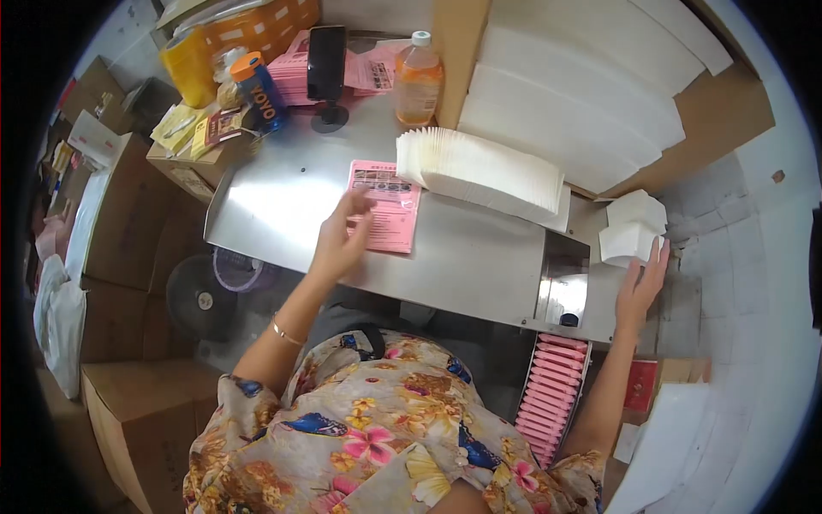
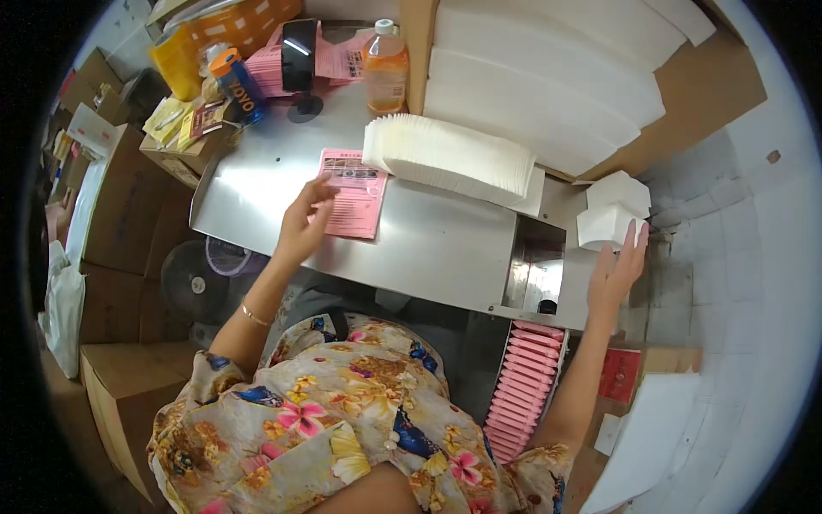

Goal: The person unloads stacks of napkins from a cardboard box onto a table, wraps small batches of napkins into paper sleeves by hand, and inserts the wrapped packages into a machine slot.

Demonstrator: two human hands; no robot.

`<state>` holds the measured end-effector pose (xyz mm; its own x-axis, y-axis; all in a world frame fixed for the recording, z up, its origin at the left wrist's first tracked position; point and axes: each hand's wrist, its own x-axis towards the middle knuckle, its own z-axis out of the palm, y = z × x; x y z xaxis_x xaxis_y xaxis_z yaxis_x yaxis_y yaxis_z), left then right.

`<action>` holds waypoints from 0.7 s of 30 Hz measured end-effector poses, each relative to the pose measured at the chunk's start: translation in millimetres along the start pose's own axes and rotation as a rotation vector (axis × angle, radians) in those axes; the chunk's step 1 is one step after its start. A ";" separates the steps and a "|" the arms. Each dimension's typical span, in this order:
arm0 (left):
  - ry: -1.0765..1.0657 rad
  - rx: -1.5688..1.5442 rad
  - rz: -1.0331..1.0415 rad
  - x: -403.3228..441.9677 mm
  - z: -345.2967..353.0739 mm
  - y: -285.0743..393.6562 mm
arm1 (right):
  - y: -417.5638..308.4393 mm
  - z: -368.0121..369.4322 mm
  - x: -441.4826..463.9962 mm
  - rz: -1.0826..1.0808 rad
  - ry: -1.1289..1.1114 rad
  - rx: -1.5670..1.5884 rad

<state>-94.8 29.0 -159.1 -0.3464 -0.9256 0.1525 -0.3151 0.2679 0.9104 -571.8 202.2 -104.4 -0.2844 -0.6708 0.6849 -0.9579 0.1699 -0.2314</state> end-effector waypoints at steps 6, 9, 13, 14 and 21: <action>0.042 0.088 -0.004 59.4 -4.2 -21.0 | -70.5 51.9 -16.6 0.095 -0.118 0.331; -0.025 -0.033 0.029 80.7 7.4 -36.3 | -71.6 79.9 -13.9 0.423 -0.249 0.702; -0.062 -0.171 0.101 95.5 27.5 -33.6 | -37.5 126.0 -8.0 0.413 -0.285 0.473; -0.053 -0.228 0.128 98.6 31.9 -32.0 | -26.5 130.2 -8.1 0.417 -0.276 0.463; -0.049 -0.519 -0.017 107.3 53.5 -26.8 | -57.8 133.0 13.4 0.651 -0.281 0.585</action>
<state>-170.8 -63.2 -187.7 -0.3899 -0.9117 0.1295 0.1547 0.0738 0.9852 -515.1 87.3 -173.8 -0.6679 -0.7343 0.1216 -0.4177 0.2345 -0.8778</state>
